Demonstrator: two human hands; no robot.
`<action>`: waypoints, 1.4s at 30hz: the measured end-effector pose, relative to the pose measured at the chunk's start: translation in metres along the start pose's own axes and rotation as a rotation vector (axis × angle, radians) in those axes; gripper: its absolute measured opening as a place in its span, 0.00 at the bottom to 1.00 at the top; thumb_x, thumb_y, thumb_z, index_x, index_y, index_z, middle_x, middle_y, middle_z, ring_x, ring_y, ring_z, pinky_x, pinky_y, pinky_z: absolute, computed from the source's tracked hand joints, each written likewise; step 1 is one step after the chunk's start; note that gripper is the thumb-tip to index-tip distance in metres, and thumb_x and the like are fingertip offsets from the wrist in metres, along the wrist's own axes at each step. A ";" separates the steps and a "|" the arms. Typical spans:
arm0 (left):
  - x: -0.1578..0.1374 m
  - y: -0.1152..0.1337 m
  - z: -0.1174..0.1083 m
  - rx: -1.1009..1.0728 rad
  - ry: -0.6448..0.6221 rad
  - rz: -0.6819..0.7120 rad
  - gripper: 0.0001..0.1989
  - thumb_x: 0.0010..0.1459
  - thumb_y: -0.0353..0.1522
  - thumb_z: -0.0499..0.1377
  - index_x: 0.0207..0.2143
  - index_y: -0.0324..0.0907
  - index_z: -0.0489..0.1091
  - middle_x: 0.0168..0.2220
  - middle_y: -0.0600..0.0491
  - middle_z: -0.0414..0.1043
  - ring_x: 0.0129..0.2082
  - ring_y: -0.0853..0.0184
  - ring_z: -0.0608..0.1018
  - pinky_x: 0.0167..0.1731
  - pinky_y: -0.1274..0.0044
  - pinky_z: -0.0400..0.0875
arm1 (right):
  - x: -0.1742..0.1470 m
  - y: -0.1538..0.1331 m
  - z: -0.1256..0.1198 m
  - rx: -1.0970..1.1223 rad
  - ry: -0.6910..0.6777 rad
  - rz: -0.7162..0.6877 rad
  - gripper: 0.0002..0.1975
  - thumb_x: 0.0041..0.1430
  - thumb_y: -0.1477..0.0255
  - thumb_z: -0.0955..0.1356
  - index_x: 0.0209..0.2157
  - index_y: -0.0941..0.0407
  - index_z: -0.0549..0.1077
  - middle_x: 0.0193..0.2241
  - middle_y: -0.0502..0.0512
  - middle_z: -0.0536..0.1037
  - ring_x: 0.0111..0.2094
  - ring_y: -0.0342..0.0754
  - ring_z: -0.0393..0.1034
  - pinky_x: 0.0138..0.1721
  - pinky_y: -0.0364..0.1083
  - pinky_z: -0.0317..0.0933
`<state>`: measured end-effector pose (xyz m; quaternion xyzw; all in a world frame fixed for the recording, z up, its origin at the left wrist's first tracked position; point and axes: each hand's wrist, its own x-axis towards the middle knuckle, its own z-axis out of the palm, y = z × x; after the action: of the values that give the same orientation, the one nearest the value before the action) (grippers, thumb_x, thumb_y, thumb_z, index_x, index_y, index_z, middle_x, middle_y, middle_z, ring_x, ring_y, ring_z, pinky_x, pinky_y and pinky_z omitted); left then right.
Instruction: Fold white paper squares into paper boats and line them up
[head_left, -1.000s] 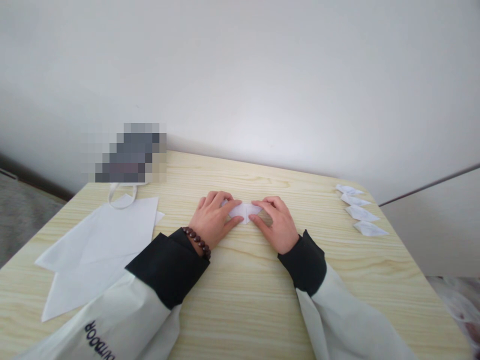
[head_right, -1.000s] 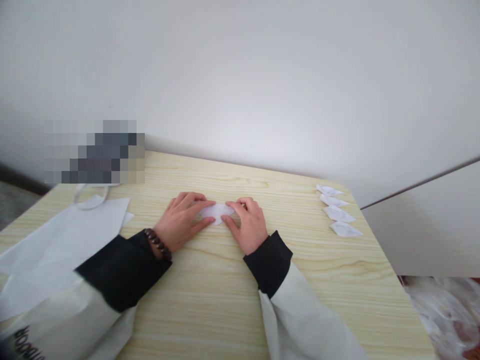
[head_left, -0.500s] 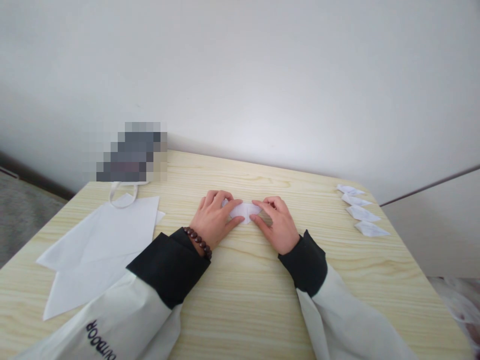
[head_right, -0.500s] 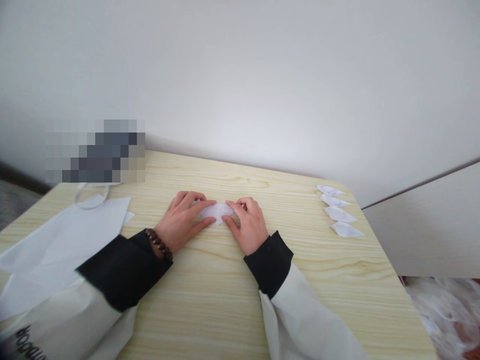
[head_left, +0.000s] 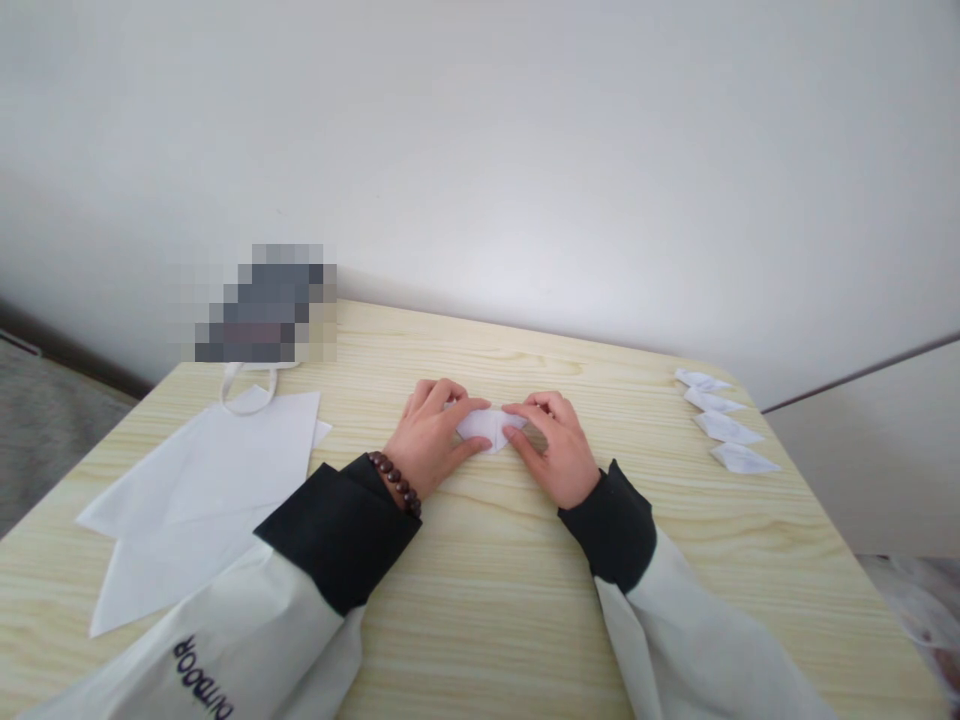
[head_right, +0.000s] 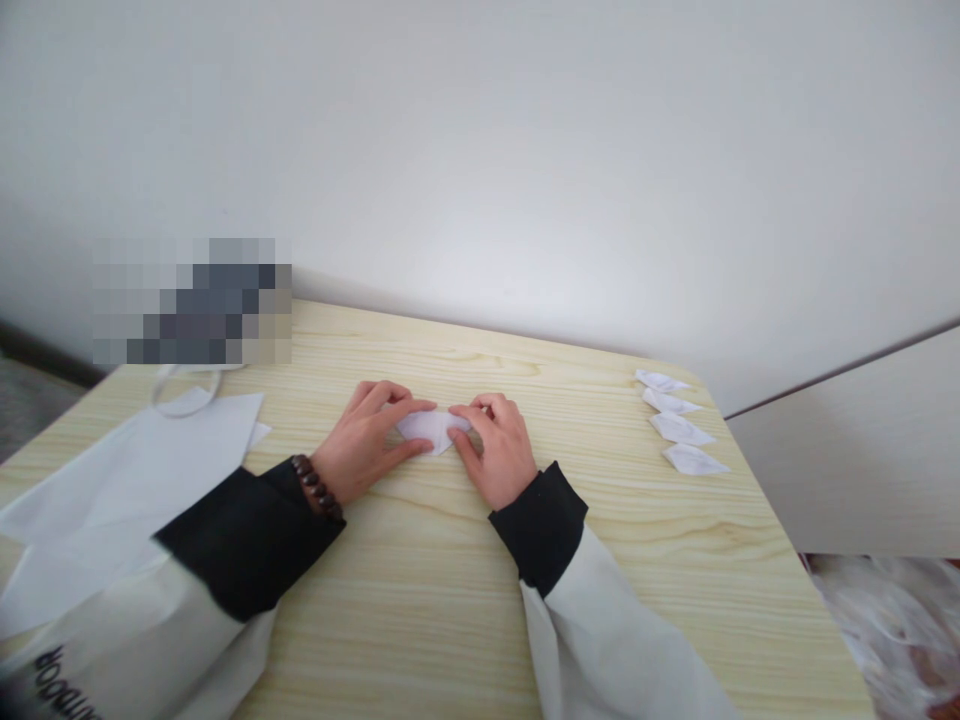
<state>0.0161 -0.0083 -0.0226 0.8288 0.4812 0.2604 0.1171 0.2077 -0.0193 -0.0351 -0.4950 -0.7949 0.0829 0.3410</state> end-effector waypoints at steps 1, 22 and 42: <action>0.000 0.000 0.000 -0.014 -0.008 -0.002 0.18 0.50 0.36 0.63 0.44 0.43 0.70 0.39 0.49 0.64 0.42 0.59 0.63 0.46 0.66 0.64 | 0.000 0.000 0.000 -0.005 0.004 -0.005 0.11 0.58 0.68 0.65 0.41 0.55 0.74 0.37 0.57 0.69 0.41 0.50 0.64 0.44 0.50 0.61; 0.003 -0.009 -0.003 -0.125 -0.098 0.030 0.09 0.57 0.31 0.56 0.40 0.43 0.73 0.35 0.51 0.71 0.40 0.62 0.66 0.43 0.68 0.62 | 0.004 0.000 -0.005 0.091 -0.087 0.033 0.06 0.57 0.72 0.66 0.34 0.54 0.76 0.30 0.53 0.74 0.35 0.47 0.68 0.39 0.48 0.60; -0.006 -0.008 -0.003 0.269 0.131 0.399 0.08 0.60 0.28 0.53 0.32 0.41 0.72 0.31 0.51 0.71 0.34 0.66 0.68 0.34 0.74 0.64 | 0.000 0.018 -0.019 -0.148 -0.080 -0.437 0.13 0.59 0.79 0.61 0.39 0.56 0.75 0.33 0.56 0.74 0.34 0.46 0.62 0.34 0.46 0.57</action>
<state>0.0057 -0.0091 -0.0253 0.8970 0.3447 0.2649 -0.0795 0.2326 -0.0142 -0.0295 -0.3310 -0.9000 -0.0320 0.2819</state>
